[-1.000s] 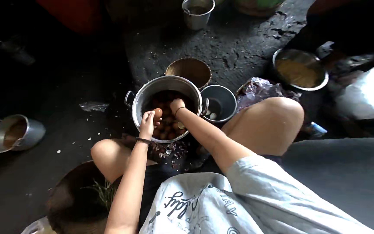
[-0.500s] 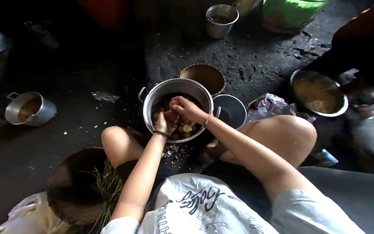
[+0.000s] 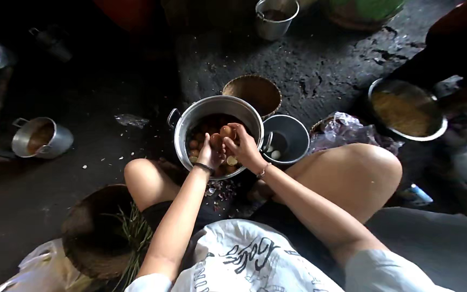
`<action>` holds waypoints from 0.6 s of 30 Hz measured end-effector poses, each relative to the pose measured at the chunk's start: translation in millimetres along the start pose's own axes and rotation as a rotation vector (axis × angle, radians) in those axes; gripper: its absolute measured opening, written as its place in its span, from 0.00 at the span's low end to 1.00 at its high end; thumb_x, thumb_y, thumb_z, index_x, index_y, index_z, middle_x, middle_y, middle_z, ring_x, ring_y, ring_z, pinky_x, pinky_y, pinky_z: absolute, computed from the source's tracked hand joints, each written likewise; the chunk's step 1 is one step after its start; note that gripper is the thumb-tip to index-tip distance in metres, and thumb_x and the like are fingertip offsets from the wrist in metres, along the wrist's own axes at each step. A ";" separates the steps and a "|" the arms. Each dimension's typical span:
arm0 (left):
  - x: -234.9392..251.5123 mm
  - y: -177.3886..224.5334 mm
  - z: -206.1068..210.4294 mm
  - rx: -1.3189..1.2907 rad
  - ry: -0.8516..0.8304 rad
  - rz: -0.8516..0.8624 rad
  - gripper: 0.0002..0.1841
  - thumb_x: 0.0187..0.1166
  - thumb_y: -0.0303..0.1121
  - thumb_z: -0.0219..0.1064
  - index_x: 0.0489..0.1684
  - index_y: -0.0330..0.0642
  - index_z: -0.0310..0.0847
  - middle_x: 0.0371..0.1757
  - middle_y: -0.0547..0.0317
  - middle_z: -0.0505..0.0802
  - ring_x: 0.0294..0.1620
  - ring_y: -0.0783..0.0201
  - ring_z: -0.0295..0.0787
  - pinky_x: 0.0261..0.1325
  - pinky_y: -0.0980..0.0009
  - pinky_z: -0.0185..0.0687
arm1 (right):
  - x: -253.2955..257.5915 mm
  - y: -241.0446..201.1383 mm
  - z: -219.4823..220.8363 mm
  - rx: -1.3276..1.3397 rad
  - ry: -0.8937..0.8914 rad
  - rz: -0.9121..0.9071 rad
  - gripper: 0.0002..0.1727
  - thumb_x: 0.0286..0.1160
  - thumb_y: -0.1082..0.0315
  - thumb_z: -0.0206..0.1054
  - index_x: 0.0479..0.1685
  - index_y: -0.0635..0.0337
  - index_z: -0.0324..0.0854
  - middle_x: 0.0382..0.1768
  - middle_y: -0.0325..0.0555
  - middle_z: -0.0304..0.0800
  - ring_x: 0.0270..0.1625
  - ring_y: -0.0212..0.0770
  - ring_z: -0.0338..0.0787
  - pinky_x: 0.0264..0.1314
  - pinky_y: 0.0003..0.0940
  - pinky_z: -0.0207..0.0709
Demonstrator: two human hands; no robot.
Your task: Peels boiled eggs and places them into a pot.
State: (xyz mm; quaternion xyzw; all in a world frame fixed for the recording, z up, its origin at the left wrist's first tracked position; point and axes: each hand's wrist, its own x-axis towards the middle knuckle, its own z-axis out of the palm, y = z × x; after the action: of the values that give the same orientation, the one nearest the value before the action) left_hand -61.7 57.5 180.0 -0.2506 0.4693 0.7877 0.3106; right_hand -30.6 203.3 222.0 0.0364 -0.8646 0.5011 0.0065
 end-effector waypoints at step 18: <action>18.4 -0.5 -20.8 1.799 0.067 0.148 0.27 0.88 0.53 0.57 0.63 0.37 0.85 0.64 0.34 0.88 0.69 0.34 0.83 0.67 0.33 0.76 | -1.2 7.9 -7.2 0.636 -0.133 0.269 0.26 0.89 0.52 0.60 0.84 0.40 0.65 0.45 0.47 0.90 0.33 0.36 0.90 0.39 0.32 0.87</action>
State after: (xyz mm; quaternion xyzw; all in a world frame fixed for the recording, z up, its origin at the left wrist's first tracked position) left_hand -71.7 43.7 158.0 0.0949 0.9318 0.1332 0.3239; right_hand -30.1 213.5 218.7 -0.0450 -0.6607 0.7384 -0.1276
